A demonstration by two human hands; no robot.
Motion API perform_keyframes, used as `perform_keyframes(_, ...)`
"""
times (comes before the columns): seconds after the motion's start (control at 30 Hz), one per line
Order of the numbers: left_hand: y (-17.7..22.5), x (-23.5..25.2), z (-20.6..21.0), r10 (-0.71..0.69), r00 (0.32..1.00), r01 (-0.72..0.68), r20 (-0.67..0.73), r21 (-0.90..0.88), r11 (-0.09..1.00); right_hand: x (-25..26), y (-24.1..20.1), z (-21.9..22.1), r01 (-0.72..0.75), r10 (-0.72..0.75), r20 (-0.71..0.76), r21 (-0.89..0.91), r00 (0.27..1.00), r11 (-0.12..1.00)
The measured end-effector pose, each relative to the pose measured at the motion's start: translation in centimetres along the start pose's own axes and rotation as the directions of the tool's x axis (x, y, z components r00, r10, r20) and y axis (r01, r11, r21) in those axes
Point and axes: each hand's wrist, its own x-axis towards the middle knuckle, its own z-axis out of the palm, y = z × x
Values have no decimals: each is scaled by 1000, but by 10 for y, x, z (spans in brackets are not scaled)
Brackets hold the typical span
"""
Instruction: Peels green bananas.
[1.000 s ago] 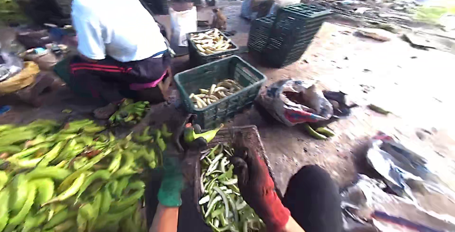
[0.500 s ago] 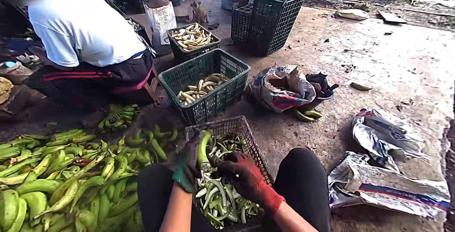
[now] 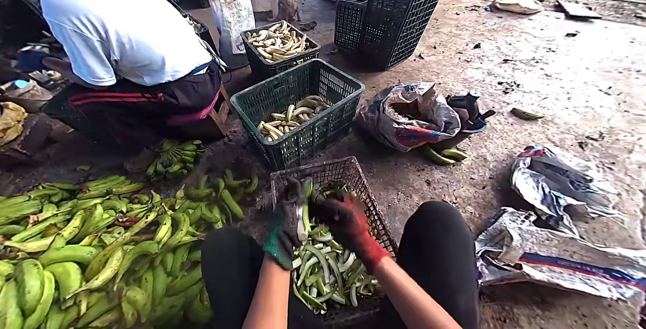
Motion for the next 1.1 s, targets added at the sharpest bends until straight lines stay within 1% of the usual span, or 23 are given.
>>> perform_keyframes(0.03,-8,-2,-3,-28,1000,28,-9,69,997,13,0,-4,-57,51,-76,-79,996,995)
perform_keyframes(0.07,-15,-4,-6,-68,997,70,-21,83,994,26,2,-7,-131,116,-141,-101,983,986)
perform_keyframes(0.13,-11,-9,-4,-60,997,65,-43,143,988,41,15,-9,-188,190,-222,28,956,982)
perform_keyframes(0.2,-2,-3,-5,20,992,6,-127,205,979,26,15,-8,-117,130,-92,137,987,984)
perform_keyframes(0.27,2,5,-9,89,982,-62,-166,156,986,-11,2,0,-23,7,74,214,997,976)
perform_keyframes(0.3,4,8,-7,99,983,-92,-156,53,994,-26,-5,3,8,-32,111,216,993,976)
perform_keyframes(0.33,3,11,-7,83,991,-90,-104,-61,994,-30,-9,4,28,-46,100,172,994,985)
perform_keyframes(0.37,0,10,-5,52,998,-56,-35,-131,990,-22,-10,3,32,-36,37,105,999,994)
perform_keyframes(0.43,-11,-3,-4,31,997,-31,75,1,1000,12,-7,-12,-68,66,-53,-40,996,997)
perform_keyframes(0.5,-20,-6,-3,-5,994,7,109,-11,1000,39,0,-24,-163,157,-105,-54,982,985)
perform_keyframes(0.53,-17,-6,1,14,998,-15,58,16,1000,43,2,-27,-182,181,-104,-6,978,983)
perform_keyframes(0.6,-6,-2,10,151,981,-131,-125,154,979,23,3,-19,-168,172,-43,75,984,983)
perform_keyframes(0.63,-6,5,9,229,957,-205,-176,146,968,3,1,-8,-140,143,-20,112,989,984)
perform_keyframes(0.7,-7,15,15,347,885,-355,-311,31,934,-33,1,14,-88,93,-19,182,995,979)
perform_keyframes(0.73,-9,17,20,378,856,-415,-352,-32,909,-39,3,21,-71,84,-54,200,995,977)
perform_keyframes(0.77,-11,15,26,374,855,-427,-359,-78,901,-36,4,20,-67,82,-74,188,994,980)
perform_keyframes(0.83,-14,6,33,291,911,-316,-293,-38,948,-10,7,2,-75,78,-37,80,996,994)
perform_keyframes(0.9,-13,-1,31,189,972,-168,-140,145,975,26,11,-23,-76,80,89,-47,993,996)
perform_keyframes(0.93,-12,-4,25,115,993,-102,-36,256,961,41,15,-32,-74,90,181,-92,979,993)
perform_keyframes(1.0,-11,-10,12,-77,986,14,145,395,919,62,25,-38,-52,95,325,-137,941,989)
perform_keyframes(1.03,-10,-13,10,-112,977,28,181,416,909,66,31,-37,-51,89,353,-117,931,992)
perform_keyframes(1.07,-11,-13,10,-86,984,13,157,419,908,64,36,-35,-53,76,342,-77,936,996)
perform_keyframes(1.1,-10,-9,11,-37,996,-2,85,422,907,59,38,-34,-70,78,302,-37,950,997)
